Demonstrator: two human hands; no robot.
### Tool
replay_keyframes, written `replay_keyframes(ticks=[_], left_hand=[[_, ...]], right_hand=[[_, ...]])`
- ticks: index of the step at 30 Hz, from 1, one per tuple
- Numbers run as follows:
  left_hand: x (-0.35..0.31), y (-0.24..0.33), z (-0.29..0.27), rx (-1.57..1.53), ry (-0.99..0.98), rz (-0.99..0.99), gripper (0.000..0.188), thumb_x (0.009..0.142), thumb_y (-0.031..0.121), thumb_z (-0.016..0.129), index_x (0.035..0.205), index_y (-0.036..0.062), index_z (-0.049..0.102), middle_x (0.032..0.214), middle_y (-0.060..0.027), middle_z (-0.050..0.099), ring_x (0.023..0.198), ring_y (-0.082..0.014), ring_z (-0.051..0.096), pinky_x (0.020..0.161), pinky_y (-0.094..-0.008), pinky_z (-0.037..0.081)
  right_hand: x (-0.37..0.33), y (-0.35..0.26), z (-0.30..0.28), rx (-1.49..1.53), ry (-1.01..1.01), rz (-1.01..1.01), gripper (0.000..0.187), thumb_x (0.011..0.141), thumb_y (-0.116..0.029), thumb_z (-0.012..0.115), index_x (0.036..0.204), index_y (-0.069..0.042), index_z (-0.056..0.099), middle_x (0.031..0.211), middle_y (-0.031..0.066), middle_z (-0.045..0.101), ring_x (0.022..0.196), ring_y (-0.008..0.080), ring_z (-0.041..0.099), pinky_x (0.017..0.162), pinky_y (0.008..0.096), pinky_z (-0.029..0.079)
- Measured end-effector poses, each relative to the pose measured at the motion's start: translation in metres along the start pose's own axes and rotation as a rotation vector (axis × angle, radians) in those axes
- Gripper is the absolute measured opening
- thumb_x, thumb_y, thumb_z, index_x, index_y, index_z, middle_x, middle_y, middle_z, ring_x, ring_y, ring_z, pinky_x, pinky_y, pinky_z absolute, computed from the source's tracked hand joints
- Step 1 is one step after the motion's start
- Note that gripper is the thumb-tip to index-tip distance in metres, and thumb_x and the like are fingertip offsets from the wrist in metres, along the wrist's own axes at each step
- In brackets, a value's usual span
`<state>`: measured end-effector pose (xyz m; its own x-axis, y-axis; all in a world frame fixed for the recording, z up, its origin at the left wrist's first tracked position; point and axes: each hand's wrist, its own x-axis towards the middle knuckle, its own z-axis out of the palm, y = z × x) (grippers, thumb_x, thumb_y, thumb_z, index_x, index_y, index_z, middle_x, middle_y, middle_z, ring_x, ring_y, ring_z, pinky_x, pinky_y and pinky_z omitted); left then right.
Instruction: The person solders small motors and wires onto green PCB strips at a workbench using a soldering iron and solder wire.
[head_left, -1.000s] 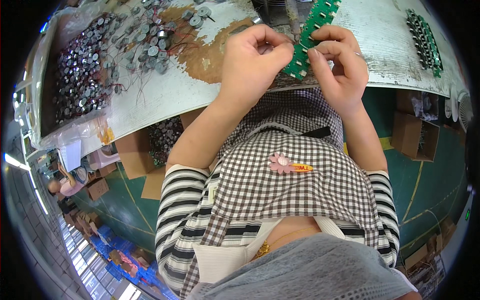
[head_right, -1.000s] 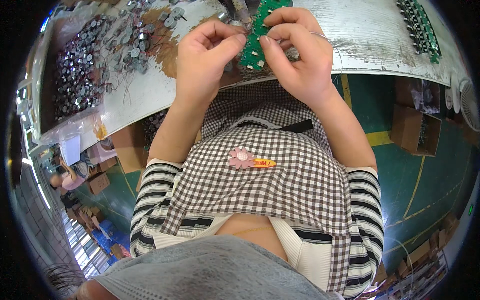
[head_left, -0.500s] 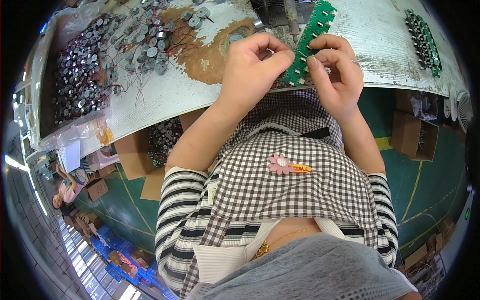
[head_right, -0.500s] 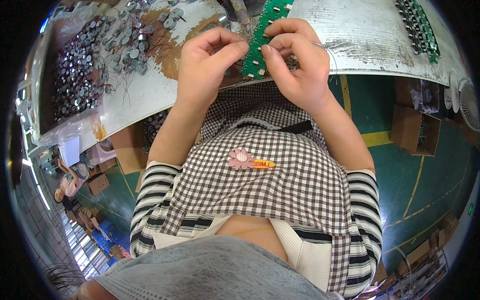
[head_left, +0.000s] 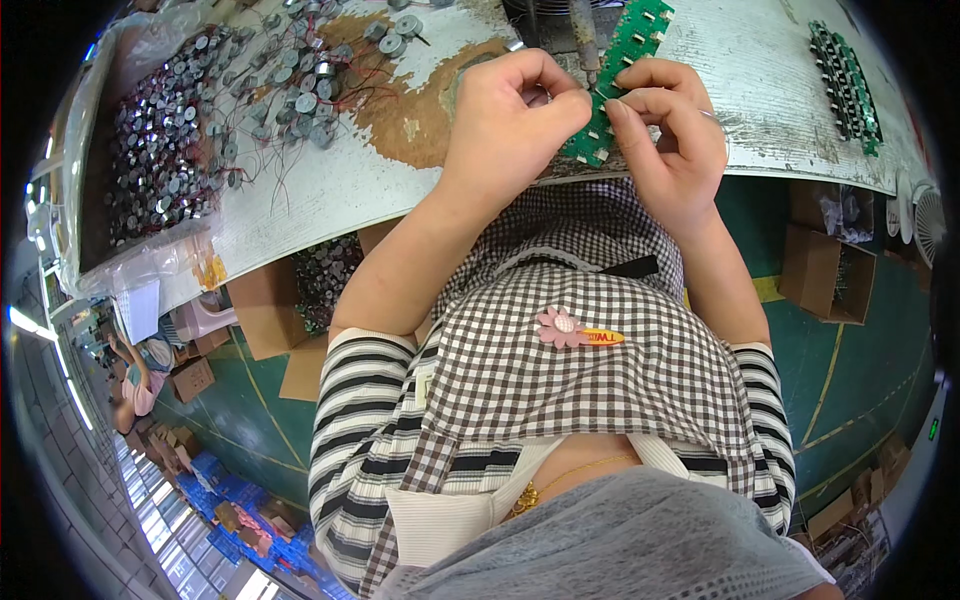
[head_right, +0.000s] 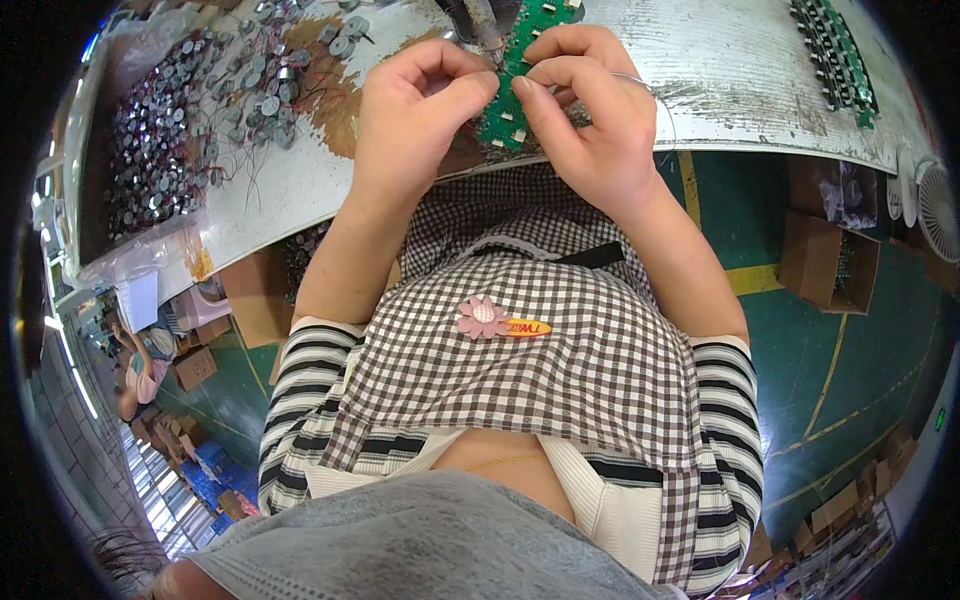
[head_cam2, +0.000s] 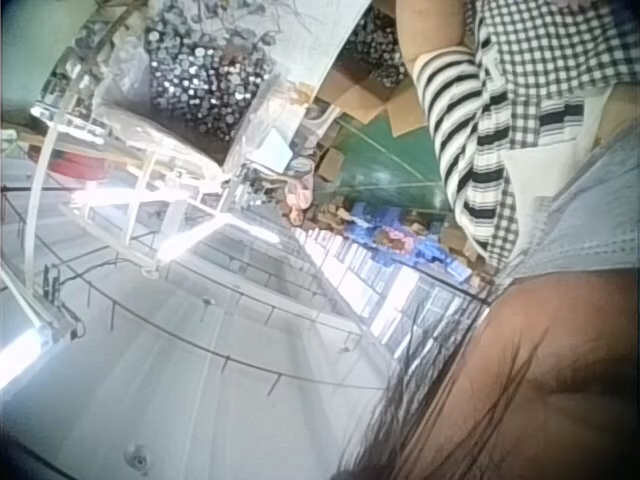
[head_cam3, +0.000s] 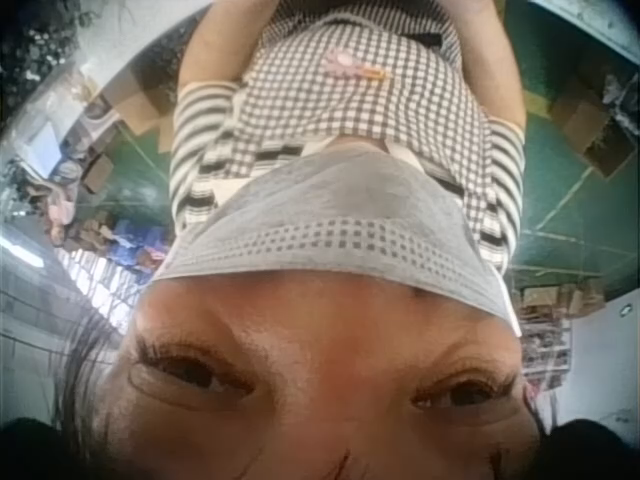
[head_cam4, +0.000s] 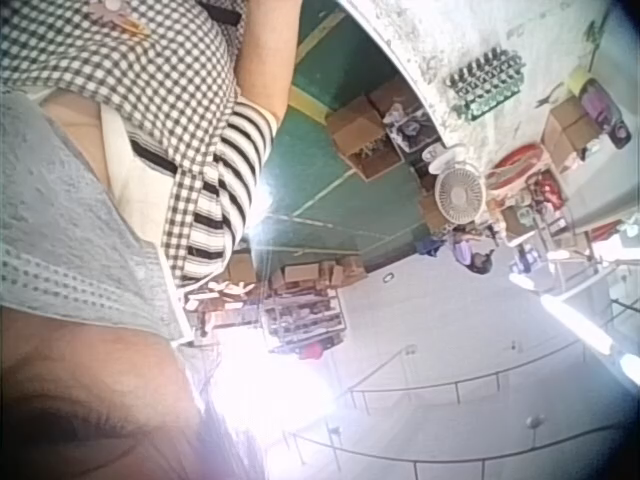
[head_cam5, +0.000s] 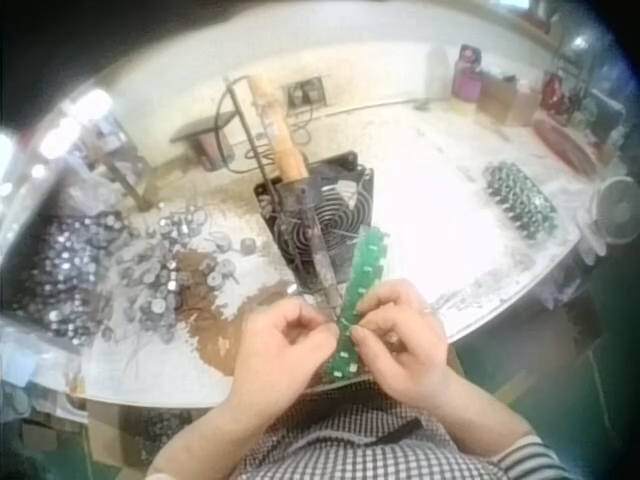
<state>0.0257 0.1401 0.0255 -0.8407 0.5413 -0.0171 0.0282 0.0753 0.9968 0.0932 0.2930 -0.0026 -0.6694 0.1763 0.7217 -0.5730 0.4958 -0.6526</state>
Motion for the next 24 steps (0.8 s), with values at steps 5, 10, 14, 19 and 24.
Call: replay_keyframes(ticks=[5,10,14,19,24], left_hand=[[-0.006,0.001,0.001,0.087,0.003,0.016,0.007,0.078,0.005,0.065,0.080,-0.0005,0.062,0.070,0.0012,0.059,0.063,-0.0032,0.052,0.055,-0.0182,0.041],[-0.006,-0.004,0.003,0.145,0.012,0.082,0.007,0.075,0.006,0.065,0.078,0.0007,0.062,0.066,0.0030,0.056,0.059,-0.0022,0.049,0.050,-0.0189,0.038],[-0.008,-0.006,0.005,0.226,0.030,0.198,0.010,0.071,0.008,0.066,0.075,0.0000,0.063,0.064,0.0000,0.057,0.060,-0.0045,0.050,0.054,-0.0208,0.042],[-0.005,0.010,-0.026,0.371,0.173,0.443,0.023,0.069,0.010,0.075,0.087,0.0028,0.065,0.084,-0.0036,0.062,0.067,-0.0110,0.057,0.060,-0.0238,0.045],[-0.002,0.025,-0.115,1.208,0.570,0.940,0.015,0.085,0.013,0.060,0.094,0.0009,0.064,0.082,-0.0052,0.061,0.068,-0.0133,0.056,0.060,-0.0239,0.044]], right_hand=[[-0.004,-0.004,0.000,-0.001,-0.001,0.004,0.010,0.076,0.006,0.067,0.081,0.003,0.059,0.092,0.0136,0.061,0.065,0.0126,0.059,0.053,0.0209,0.049],[-0.012,-0.005,-0.001,-0.027,0.002,0.070,0.011,0.075,0.007,0.067,0.081,0.004,0.058,0.096,0.0138,0.059,0.067,0.0134,0.056,0.057,0.0208,0.048],[-0.011,-0.003,-0.003,0.157,0.077,0.192,0.007,0.083,0.005,0.060,0.088,0.003,0.055,0.107,0.0142,0.054,0.071,0.0097,0.055,0.059,0.0196,0.047],[-0.008,0.005,-0.004,0.319,0.142,0.281,0.002,0.089,0.004,0.054,0.087,0.004,0.055,0.095,0.0137,0.061,0.070,0.0101,0.058,0.061,0.0210,0.050],[-0.015,0.004,-0.002,0.310,0.125,0.328,0.003,0.089,0.002,0.056,0.088,0.004,0.056,0.096,0.0140,0.061,0.069,0.0099,0.058,0.063,0.0210,0.050]])
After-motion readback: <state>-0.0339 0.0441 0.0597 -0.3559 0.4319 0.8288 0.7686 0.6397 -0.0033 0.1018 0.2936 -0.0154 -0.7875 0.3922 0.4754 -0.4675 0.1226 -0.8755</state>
